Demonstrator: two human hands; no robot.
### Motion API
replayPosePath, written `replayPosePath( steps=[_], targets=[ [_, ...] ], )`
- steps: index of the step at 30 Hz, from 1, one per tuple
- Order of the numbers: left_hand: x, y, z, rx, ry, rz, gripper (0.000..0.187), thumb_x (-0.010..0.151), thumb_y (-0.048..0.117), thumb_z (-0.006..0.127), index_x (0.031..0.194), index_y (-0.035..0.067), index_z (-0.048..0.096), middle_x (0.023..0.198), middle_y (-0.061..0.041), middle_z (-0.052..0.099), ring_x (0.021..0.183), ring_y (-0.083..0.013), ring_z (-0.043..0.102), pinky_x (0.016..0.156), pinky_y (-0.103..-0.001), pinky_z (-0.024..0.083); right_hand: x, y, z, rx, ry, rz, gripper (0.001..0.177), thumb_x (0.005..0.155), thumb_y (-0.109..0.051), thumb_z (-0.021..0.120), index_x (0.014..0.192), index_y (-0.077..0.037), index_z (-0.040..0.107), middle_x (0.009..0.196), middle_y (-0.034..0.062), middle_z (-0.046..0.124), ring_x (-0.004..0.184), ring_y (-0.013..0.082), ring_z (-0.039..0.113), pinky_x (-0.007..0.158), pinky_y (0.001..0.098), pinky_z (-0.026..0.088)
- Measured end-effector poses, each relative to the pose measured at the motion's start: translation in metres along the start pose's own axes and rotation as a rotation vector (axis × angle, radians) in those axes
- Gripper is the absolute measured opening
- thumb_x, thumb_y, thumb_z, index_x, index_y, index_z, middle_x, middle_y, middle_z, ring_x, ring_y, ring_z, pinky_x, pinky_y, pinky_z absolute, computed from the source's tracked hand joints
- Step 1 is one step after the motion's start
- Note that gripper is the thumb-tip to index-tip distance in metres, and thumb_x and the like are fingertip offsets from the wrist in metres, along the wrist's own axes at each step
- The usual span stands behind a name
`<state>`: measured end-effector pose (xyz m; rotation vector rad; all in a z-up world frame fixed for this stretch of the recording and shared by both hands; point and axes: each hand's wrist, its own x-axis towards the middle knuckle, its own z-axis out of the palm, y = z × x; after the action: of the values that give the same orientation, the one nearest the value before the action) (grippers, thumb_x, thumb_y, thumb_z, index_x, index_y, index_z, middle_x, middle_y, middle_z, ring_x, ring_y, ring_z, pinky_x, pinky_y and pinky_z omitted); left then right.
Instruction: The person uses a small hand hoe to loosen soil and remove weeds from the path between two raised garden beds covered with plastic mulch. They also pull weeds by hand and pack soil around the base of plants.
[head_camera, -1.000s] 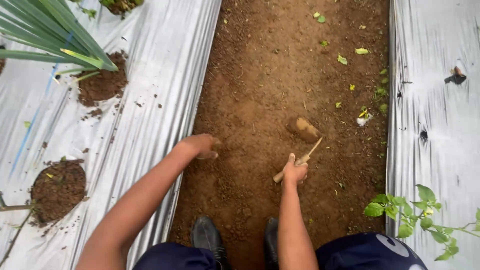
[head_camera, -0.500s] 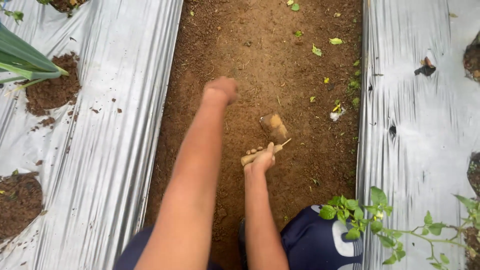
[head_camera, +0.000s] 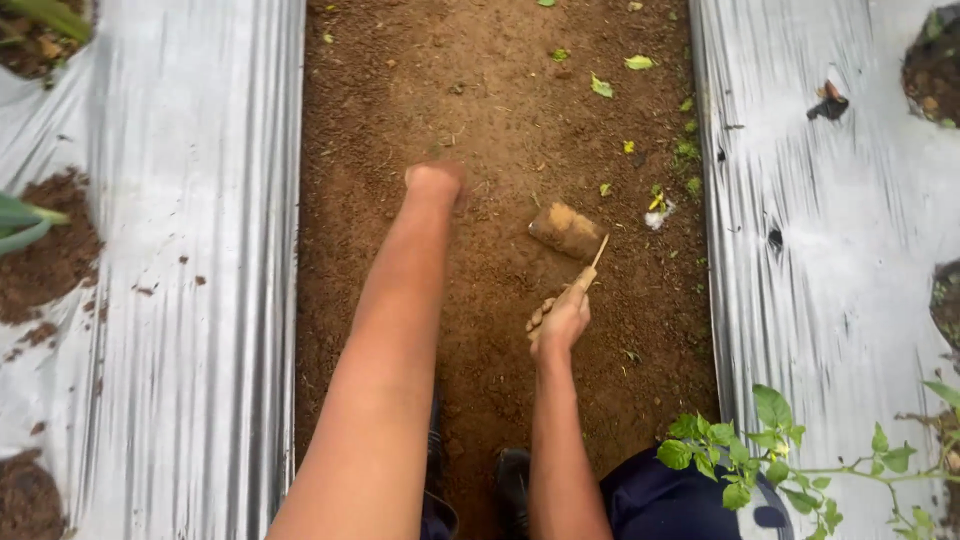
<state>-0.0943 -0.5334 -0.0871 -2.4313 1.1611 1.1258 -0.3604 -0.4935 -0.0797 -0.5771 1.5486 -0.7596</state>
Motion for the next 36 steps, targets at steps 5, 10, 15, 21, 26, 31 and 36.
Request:
replayPosePath(
  steps=[5, 10, 15, 21, 26, 31, 36],
  targets=[
    [0.095, 0.017, 0.018, 0.002, -0.001, 0.123, 0.049, 0.091, 0.019, 0.061, 0.137, 0.003, 0.065, 0.142, -0.026, 0.063, 0.133, -0.0420, 0.061, 0.103, -0.063, 0.053, 0.063, -0.010, -0.016, -0.116, 0.088, -0.223, 0.035, 0.109, -0.041, 0.041, 0.109, -0.008, 0.050, 0.062, 0.0048, 0.049, 0.036, 0.0170, 0.049, 0.028, 0.0327, 0.041],
    [0.046, 0.069, -0.024, -0.126, 0.015, 0.332, 0.046, 0.098, 0.020, 0.062, 0.139, -0.003, 0.064, 0.140, -0.030, 0.062, 0.131, -0.0488, 0.059, 0.103, -0.065, 0.052, 0.101, 0.030, -0.003, -0.116, 0.263, -0.307, 0.034, 0.109, -0.039, 0.048, 0.107, -0.005, 0.049, 0.060, 0.0072, 0.055, 0.032, 0.0206, 0.052, 0.021, 0.0350, 0.043],
    [0.046, 0.092, -0.031, -0.029, -0.090, 0.352, 0.047, 0.101, 0.022, 0.058, 0.139, -0.004, 0.063, 0.146, -0.028, 0.059, 0.137, -0.0458, 0.056, 0.108, -0.063, 0.051, 0.020, 0.059, 0.028, 0.212, 0.220, -0.063, 0.031, 0.108, -0.036, 0.047, 0.116, -0.006, 0.045, 0.070, 0.0087, 0.054, 0.048, 0.0229, 0.060, 0.040, 0.0389, 0.057],
    [0.086, 0.089, -0.001, 0.061, -0.153, 0.408, 0.054, 0.100, 0.031, 0.061, 0.152, 0.014, 0.058, 0.156, -0.016, 0.054, 0.142, -0.0398, 0.052, 0.111, -0.059, 0.049, 0.022, 0.066, 0.013, 0.319, 0.293, 0.082, 0.028, 0.092, -0.028, 0.063, 0.083, -0.007, 0.047, 0.053, 0.0022, 0.040, 0.034, 0.0168, 0.043, 0.029, 0.0333, 0.039],
    [0.073, 0.083, -0.007, 0.087, -0.145, 0.404, 0.057, 0.101, 0.035, 0.060, 0.154, 0.015, 0.054, 0.159, -0.017, 0.050, 0.146, -0.0390, 0.047, 0.117, -0.057, 0.044, 0.115, 0.048, -0.008, 0.341, 0.471, -0.136, 0.031, 0.091, -0.031, 0.065, 0.074, -0.009, 0.052, 0.040, 0.0108, 0.047, 0.024, 0.0225, 0.044, 0.019, 0.0385, 0.033],
    [0.060, 0.066, -0.013, 0.145, -0.107, 0.392, 0.057, 0.100, 0.040, 0.060, 0.148, 0.011, 0.059, 0.157, -0.018, 0.053, 0.146, -0.0382, 0.048, 0.120, -0.054, 0.043, 0.083, 0.044, 0.020, 0.445, 0.572, -0.141, 0.015, 0.092, -0.018, 0.061, 0.085, -0.009, 0.052, 0.047, 0.0079, 0.052, 0.030, 0.0203, 0.050, 0.024, 0.0379, 0.043],
    [0.076, 0.038, 0.005, 0.144, -0.127, 0.301, 0.057, 0.099, 0.041, 0.060, 0.147, 0.011, 0.062, 0.154, -0.019, 0.056, 0.145, -0.0369, 0.050, 0.118, -0.053, 0.045, 0.039, 0.116, 0.037, 0.376, 0.591, 0.099, 0.018, 0.090, -0.023, 0.061, 0.087, -0.009, 0.050, 0.047, 0.0084, 0.051, 0.032, 0.0234, 0.051, 0.028, 0.0398, 0.044]
  ],
)
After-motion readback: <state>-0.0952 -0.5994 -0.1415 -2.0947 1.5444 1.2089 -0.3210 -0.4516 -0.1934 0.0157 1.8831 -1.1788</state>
